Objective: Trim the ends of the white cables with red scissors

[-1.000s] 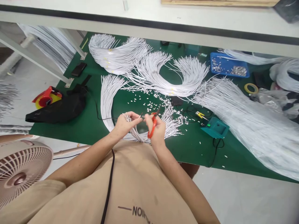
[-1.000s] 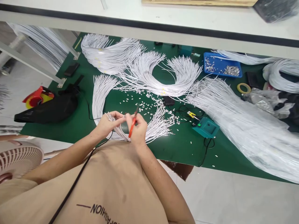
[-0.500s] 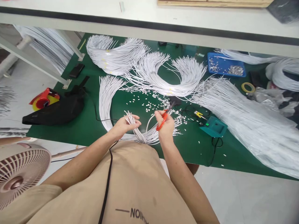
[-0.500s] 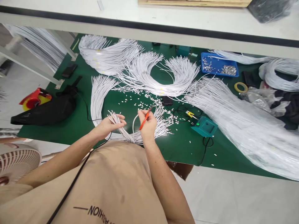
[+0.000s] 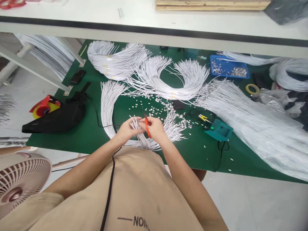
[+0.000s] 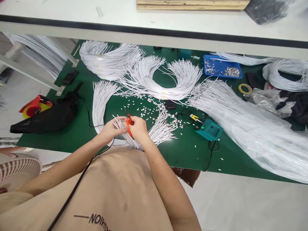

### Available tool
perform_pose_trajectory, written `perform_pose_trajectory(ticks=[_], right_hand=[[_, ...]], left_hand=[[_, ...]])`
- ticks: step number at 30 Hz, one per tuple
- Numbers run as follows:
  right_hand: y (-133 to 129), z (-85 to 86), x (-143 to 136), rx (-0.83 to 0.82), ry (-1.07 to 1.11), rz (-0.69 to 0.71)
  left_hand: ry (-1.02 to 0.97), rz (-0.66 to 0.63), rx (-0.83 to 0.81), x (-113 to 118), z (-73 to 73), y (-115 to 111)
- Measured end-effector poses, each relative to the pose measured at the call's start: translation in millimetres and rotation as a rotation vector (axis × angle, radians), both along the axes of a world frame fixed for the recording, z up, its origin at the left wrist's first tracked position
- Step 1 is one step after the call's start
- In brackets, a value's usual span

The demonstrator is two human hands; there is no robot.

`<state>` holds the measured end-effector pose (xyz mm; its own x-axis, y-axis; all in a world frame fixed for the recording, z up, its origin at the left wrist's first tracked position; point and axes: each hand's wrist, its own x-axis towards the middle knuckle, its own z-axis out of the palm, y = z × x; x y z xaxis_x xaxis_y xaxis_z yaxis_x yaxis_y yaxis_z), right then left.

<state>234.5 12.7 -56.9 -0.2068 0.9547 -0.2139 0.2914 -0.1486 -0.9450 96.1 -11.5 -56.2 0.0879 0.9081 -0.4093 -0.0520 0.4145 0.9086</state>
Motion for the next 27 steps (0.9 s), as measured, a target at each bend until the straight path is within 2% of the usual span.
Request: perform_pose_trajectory(ticks=[2,4,8,14,16,19,21,24,27], right_hand=[[2.7,-5.3,1.1,-0.086,0.082,-0.005],[3.7,-6.3,3.9,-0.161,0.202,-0.078],[1.1,-4.0,6.8,-0.246,0.377,-0.243],[-7.2,-9.2,2.9,-0.292,0.552,-0.178],[-8.9,-10.6,4.4,-0.279,0.545,-0.142],[-9.4,-11.2,12.0,-0.205,0.359,-0.124],[-9.3,-10.6,18.7,-0.117,0.085,-0.105],[-10.3,-7.0,25.3,0.019,-0.401,0.014],[-12.9,-0.9,25.0,0.076,-0.667,0.154]], left_hand=[[-0.011,-0.022,-0.013,-3.0,0.4,-1.3],[-0.04,-0.03,-0.042,-6.8,-0.3,-2.8],[-0.163,0.051,-0.069,-8.5,-3.0,-3.1],[-0.232,0.028,0.015,4.3,-4.7,0.4],[-0.246,0.022,0.027,6.4,-4.6,0.1],[-0.233,0.039,0.027,5.5,-4.7,-1.4],[-0.208,0.057,0.034,3.8,-5.1,-2.4],[-0.179,0.069,0.059,2.2,-4.8,-3.7],[-0.149,0.067,0.086,2.8,-2.8,-4.5]])
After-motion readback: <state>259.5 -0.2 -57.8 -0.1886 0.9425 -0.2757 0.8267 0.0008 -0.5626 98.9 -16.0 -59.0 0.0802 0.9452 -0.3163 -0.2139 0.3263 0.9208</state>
